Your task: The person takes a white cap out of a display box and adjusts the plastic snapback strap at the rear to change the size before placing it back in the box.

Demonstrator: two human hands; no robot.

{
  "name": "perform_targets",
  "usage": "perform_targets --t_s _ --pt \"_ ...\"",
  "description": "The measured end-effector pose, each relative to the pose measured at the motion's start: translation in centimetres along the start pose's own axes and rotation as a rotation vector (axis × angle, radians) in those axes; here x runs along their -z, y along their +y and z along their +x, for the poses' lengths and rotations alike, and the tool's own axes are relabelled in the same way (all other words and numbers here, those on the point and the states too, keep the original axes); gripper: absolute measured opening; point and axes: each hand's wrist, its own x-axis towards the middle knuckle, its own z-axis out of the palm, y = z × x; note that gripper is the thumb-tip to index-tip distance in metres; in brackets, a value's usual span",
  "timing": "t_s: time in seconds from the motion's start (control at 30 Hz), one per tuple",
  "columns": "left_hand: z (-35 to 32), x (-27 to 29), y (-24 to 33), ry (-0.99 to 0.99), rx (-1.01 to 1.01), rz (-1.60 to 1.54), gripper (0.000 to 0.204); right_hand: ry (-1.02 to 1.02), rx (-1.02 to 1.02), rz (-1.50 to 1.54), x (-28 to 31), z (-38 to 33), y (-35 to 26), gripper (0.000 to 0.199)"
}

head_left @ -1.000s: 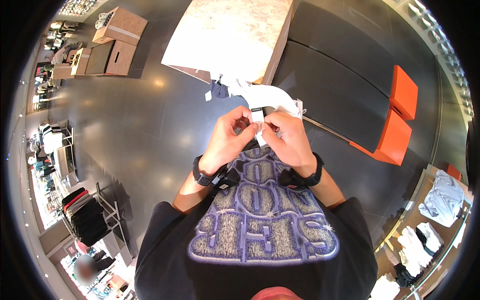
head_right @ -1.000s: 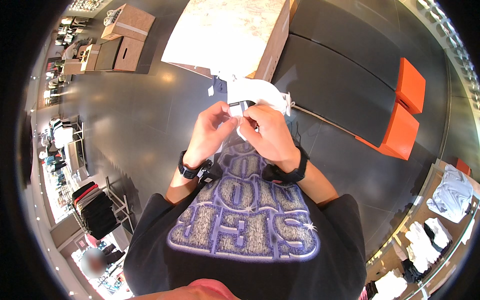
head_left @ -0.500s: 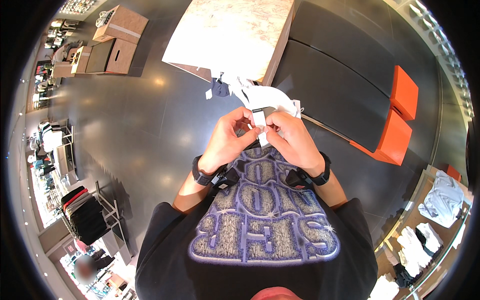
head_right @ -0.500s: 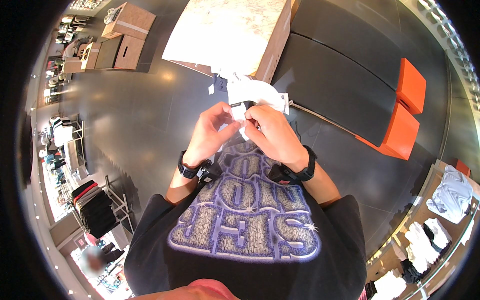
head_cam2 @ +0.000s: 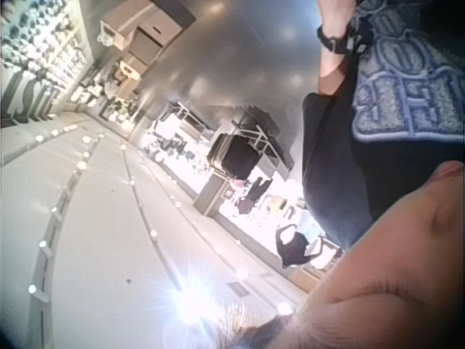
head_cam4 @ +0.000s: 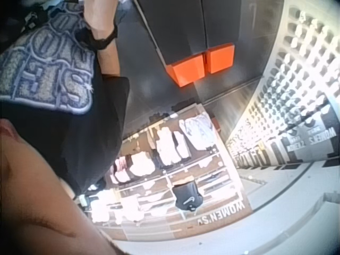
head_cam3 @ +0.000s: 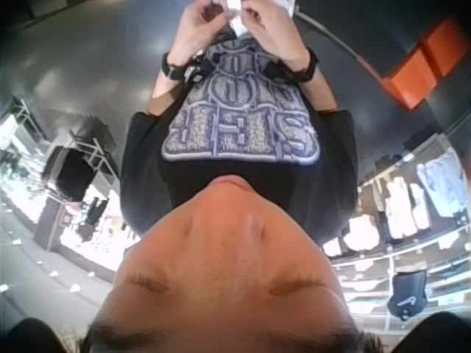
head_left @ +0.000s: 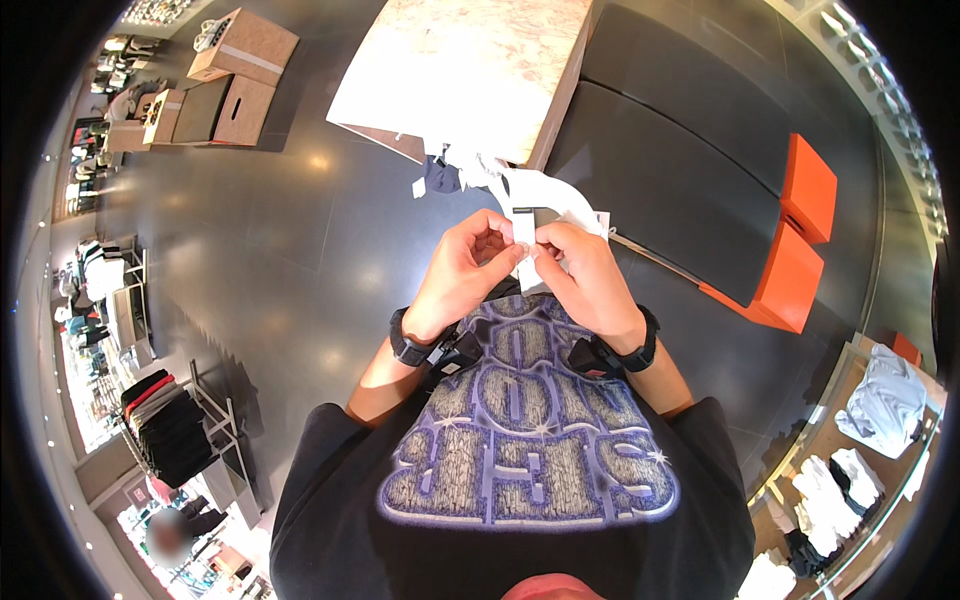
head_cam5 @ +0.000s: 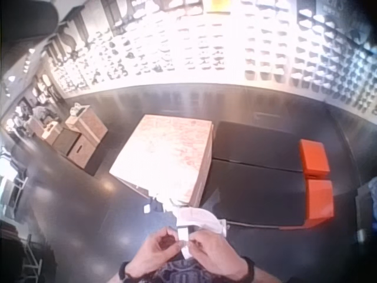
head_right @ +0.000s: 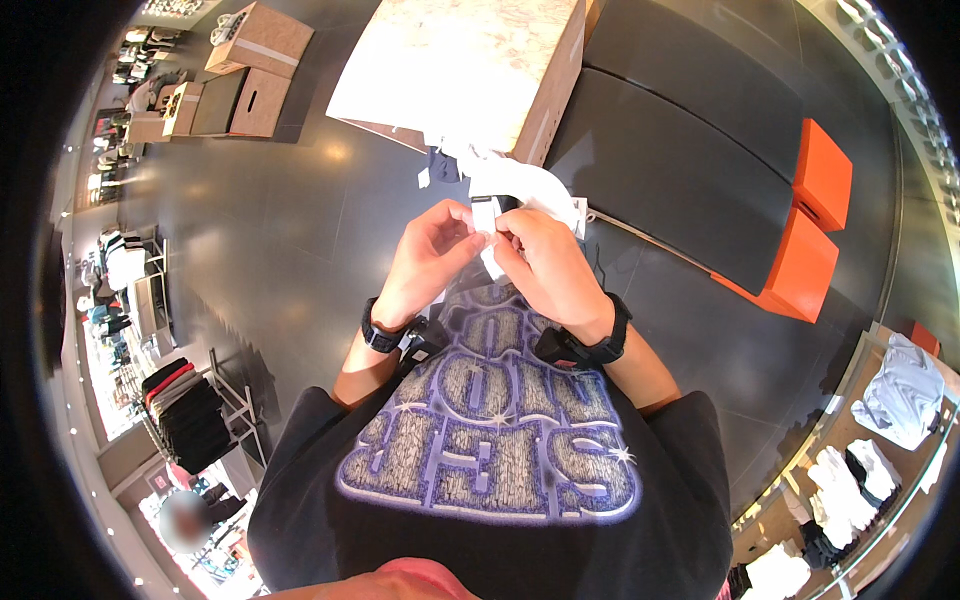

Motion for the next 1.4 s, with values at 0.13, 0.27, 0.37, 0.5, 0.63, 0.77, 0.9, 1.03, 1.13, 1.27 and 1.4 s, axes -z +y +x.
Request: perform_targets --t_s 0.13,0.27,0.37,0.5,0.63,0.77,0.9,1.03,1.13,1.27,1.4 --pt "-0.1 -0.2 0.3 0.02 0.02 0.031 0.009 0.009 -0.019 0.005 0.3 0.2 -1.0 0.009" --pt "-0.4 -0.2 0.3 0.054 -0.012 0.106 0.009 -0.031 0.031 -0.055 0.7 0.4 -1.2 0.008" --pt "-0.4 0.0 0.0 0.017 0.008 0.067 0.008 -0.053 0.051 -0.062 0.7 0.4 -1.1 0.008" --pt "-0.3 0.3 0.4 -0.043 0.055 0.091 0.008 -0.037 -0.008 0.063 0.1 -0.1 -0.1 0.009" --pt "-0.2 0.3 -0.2 -0.027 0.056 0.2 0.013 -0.012 -0.012 0.03 -0.2 -0.1 -0.2 0.01" --pt "-0.5 -0.6 -0.4 0.046 -0.05 0.237 0.015 0.003 0.001 0.04 -0.4 0.0 -0.1 0.011" --pt "-0.3 -0.7 -0.9 0.08 -0.133 0.356 0.014 0.061 0.074 -0.098 -0.9 0.0 0.0 0.012" --pt "0.0 -0.4 -0.9 0.049 -0.078 0.188 0.014 0.062 0.031 -0.03 -0.6 0.1 0.1 0.011" --pt "-0.1 0.2 -0.2 0.037 0.026 0.123 0.013 0.027 -0.077 0.016 -0.3 0.2 -0.4 0.012" --pt "-0.4 0.4 -0.4 0.016 0.012 0.127 0.011 -0.021 -0.066 0.11 -0.1 0.2 -1.1 0.015" --pt "-0.7 0.0 -0.9 0.067 -0.008 0.108 0.011 -0.075 -0.04 0.117 0.0 0.2 -1.0 0.018"
